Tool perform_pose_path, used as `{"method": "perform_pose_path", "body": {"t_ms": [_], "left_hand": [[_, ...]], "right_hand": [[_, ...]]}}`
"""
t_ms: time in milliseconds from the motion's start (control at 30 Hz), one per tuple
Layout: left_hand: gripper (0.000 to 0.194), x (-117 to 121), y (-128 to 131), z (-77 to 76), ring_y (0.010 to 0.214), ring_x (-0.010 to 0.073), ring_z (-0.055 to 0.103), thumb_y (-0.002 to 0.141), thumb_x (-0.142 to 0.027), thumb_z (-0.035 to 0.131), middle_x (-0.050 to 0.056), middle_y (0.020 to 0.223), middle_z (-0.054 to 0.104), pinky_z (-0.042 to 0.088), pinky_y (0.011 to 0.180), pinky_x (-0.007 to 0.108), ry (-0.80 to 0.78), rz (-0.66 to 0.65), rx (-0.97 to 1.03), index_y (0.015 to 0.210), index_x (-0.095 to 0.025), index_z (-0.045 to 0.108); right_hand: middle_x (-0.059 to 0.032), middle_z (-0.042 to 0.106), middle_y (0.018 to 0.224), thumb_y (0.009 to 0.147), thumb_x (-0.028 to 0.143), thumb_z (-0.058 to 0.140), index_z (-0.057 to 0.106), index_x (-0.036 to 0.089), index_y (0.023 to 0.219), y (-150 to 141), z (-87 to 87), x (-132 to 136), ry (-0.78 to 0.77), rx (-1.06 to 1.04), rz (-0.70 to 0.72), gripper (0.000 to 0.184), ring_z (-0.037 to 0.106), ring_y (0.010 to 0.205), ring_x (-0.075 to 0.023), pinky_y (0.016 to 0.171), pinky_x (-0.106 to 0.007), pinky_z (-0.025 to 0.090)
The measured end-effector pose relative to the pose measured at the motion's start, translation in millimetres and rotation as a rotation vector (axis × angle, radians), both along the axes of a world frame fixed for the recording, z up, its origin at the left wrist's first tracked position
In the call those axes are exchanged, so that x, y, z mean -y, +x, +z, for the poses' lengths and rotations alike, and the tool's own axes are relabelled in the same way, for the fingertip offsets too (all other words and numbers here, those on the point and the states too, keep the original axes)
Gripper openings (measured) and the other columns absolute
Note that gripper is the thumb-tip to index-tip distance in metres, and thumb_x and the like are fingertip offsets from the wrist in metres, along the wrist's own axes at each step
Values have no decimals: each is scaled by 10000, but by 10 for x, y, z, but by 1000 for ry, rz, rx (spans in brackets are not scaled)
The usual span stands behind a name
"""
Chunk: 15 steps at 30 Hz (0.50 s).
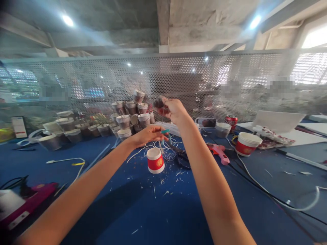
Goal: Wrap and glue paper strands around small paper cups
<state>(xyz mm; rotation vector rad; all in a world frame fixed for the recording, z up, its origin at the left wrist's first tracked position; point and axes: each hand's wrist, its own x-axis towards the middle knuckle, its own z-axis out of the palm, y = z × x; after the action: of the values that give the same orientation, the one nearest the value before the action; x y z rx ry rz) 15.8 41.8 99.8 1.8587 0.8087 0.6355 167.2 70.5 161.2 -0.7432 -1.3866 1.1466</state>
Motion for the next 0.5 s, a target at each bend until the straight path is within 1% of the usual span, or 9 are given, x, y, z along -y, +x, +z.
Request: {"method": "perform_pose_path", "body": {"t_ms": [67, 133, 200, 267, 333, 400, 433, 467, 500], "left_hand": [[270, -43, -82, -2, 886, 155, 600, 776, -397, 549, 70, 844, 650, 424, 825, 318, 33, 63, 11, 868, -144, 566], [226, -101, -199, 4, 841, 116, 591, 781, -364, 548, 39, 856, 629, 422, 810, 288, 67, 149, 118, 873, -157, 545], [226, -154, -318, 30, 783, 90, 576, 752, -349, 581, 13, 827, 606, 425, 790, 270, 116, 218, 220, 865, -160, 529], [253, -181, -428, 84, 693, 73, 544, 721, -360, 612, -1, 787, 587, 430, 731, 253, 159, 250, 232, 850, -158, 531], [260, -176, -529, 157, 619, 65, 504, 721, -384, 611, -4, 735, 573, 409, 637, 227, 193, 234, 133, 813, -150, 544], [267, -157, -618, 227, 558, 62, 452, 732, -407, 595, -5, 692, 562, 353, 548, 213, 272, 194, -79, 793, -148, 573], [275, -150, -653, 253, 543, 65, 433, 734, -421, 584, -9, 661, 552, 329, 527, 214, 317, 171, -189, 775, -148, 585], [280, -147, -679, 268, 540, 70, 423, 739, -426, 571, -12, 642, 543, 318, 524, 219, 361, 170, -273, 768, -148, 595], [281, -151, -694, 273, 539, 76, 418, 739, -426, 561, -13, 626, 536, 313, 527, 223, 407, 183, -340, 758, -148, 600]], "right_hand": [[-23, 569, 773, 850, 128, 369, 520, 190, 982, 176, 10, -74, -32, 45, 85, 209, 578, 735, -113, 713, -288, 472], [-8, 545, 729, 838, 86, 357, 514, 198, 1036, 327, 3, -134, -35, 84, 140, 277, 557, 714, -99, 714, -268, 453], [-3, 526, 710, 846, 97, 354, 517, 193, 1061, 414, -18, -165, -13, 169, 126, 286, 526, 658, -88, 677, -253, 441], [-5, 524, 722, 865, 130, 345, 524, 186, 1074, 453, -41, -172, 49, 287, 64, 281, 491, 605, -80, 627, -240, 426], [-9, 536, 745, 881, 156, 329, 529, 188, 1088, 492, -60, -161, 130, 400, -12, 290, 459, 561, -72, 577, -228, 406], [-11, 551, 751, 898, 209, 317, 536, 191, 1099, 564, -69, -129, 185, 484, -59, 297, 428, 512, -65, 527, -224, 382], [-12, 560, 746, 901, 253, 329, 544, 189, 1095, 610, -70, -104, 198, 527, -52, 297, 415, 491, -63, 505, -222, 371], [-13, 572, 741, 893, 309, 363, 558, 183, 1082, 656, -69, -73, 201, 582, -16, 300, 410, 480, -61, 490, -221, 364], [-15, 588, 741, 862, 360, 430, 579, 176, 1054, 693, -66, -39, 195, 662, 57, 305, 418, 481, -60, 485, -219, 364]]}}
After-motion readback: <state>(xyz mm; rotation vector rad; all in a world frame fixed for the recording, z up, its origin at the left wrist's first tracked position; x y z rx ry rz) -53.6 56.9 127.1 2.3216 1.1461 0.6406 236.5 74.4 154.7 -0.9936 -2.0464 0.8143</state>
